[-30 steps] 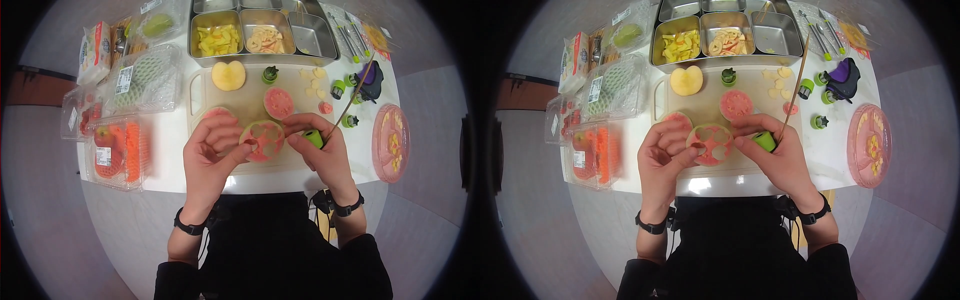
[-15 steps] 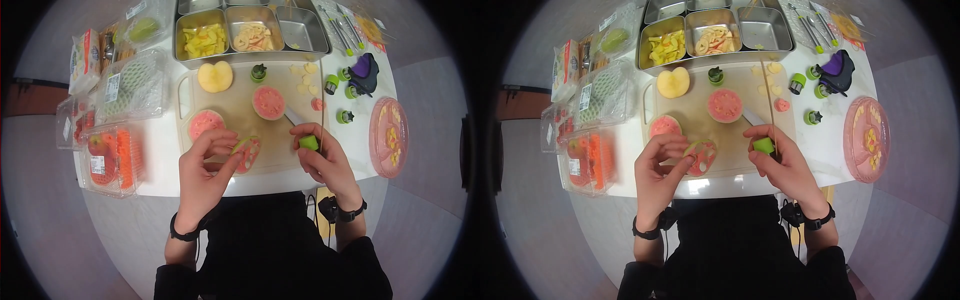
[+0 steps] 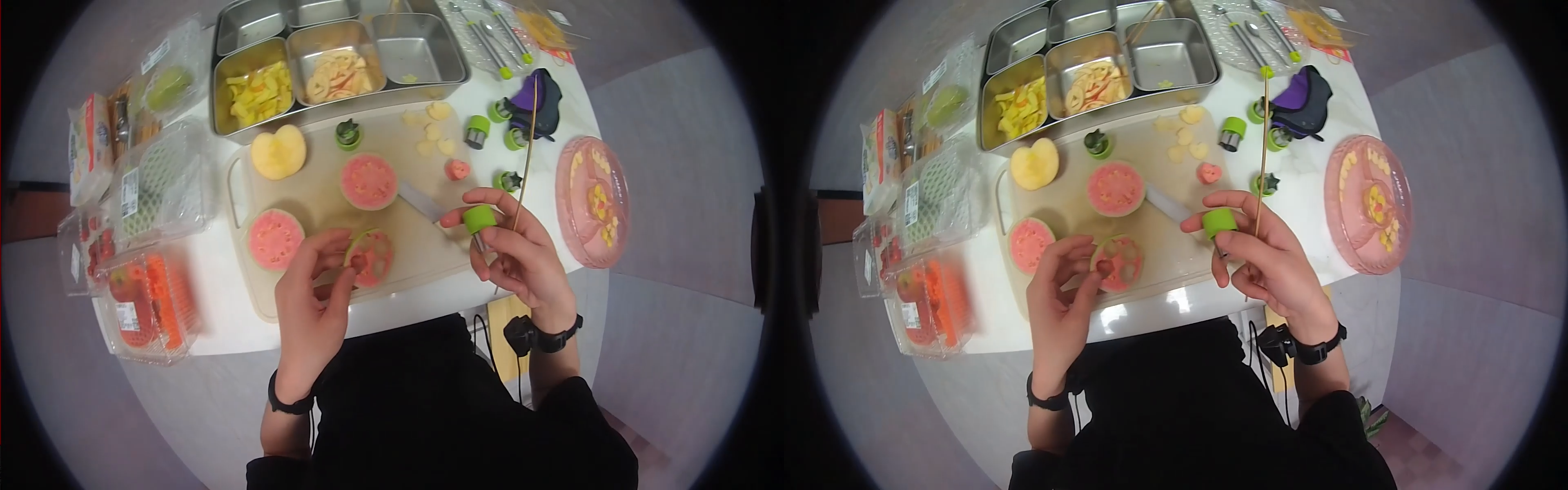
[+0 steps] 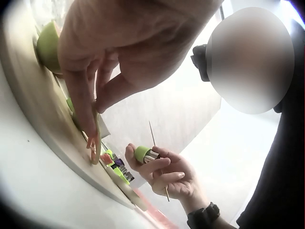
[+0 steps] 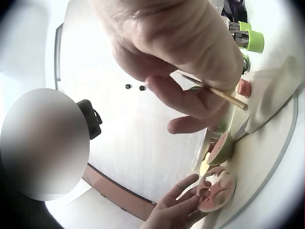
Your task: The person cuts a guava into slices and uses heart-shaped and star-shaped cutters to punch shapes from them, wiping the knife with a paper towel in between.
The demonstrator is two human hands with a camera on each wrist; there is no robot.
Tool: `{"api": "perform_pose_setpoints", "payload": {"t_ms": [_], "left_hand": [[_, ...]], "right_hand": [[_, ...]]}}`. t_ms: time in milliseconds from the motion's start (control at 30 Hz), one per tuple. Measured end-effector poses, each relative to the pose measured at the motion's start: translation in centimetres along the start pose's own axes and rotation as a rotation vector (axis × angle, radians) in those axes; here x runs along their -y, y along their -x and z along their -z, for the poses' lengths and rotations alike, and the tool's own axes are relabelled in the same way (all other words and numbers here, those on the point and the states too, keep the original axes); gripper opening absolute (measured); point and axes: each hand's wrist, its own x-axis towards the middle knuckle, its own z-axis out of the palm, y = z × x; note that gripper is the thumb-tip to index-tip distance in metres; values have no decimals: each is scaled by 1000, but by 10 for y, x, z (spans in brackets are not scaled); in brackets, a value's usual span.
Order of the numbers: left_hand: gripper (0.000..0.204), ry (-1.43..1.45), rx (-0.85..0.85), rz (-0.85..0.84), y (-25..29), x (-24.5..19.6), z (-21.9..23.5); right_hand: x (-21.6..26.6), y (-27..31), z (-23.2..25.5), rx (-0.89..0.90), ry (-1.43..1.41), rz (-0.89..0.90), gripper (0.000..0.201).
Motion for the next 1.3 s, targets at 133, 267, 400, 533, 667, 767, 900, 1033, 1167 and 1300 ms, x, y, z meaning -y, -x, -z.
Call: {"api": "perform_pose_setpoints", "payload": {"t_ms": [133, 267, 400, 533, 667, 767, 900, 1033, 1167, 1300], "left_hand": [[43, -169, -51, -62, 2, -4, 0], [46, -187, -45, -79, 3, -5, 1], [49, -197, -32, -113, 3, 2, -1], [50, -281, -53, -206, 2, 10, -4], [47, -462, -75, -307, 6, 15, -3], [48, -564, -73, -338, 8, 10, -4], [49, -617, -83, -352, 7, 8, -8], [50, -626, -102, -377, 6, 11, -7], [52, -649, -95, -403, 5, 12, -7], [51, -676, -97, -424, 6, 16, -8]], "right_hand": [[9, 5, 14, -81, 47, 93, 43], [33, 16, 29, -336, 413, 225, 34], [41, 2, 62, -696, 1040, 375, 36], [38, -23, 82, -785, 1371, 312, 40], [35, -36, 88, -736, 1400, 188, 39], [33, -36, 85, -725, 1387, 220, 39], [27, -30, 86, -807, 1343, 402, 31], [42, -20, 71, -760, 804, 349, 21], [73, -41, 40, -388, 709, 314, 32], [113, -117, 22, -244, 902, 223, 42]]}}
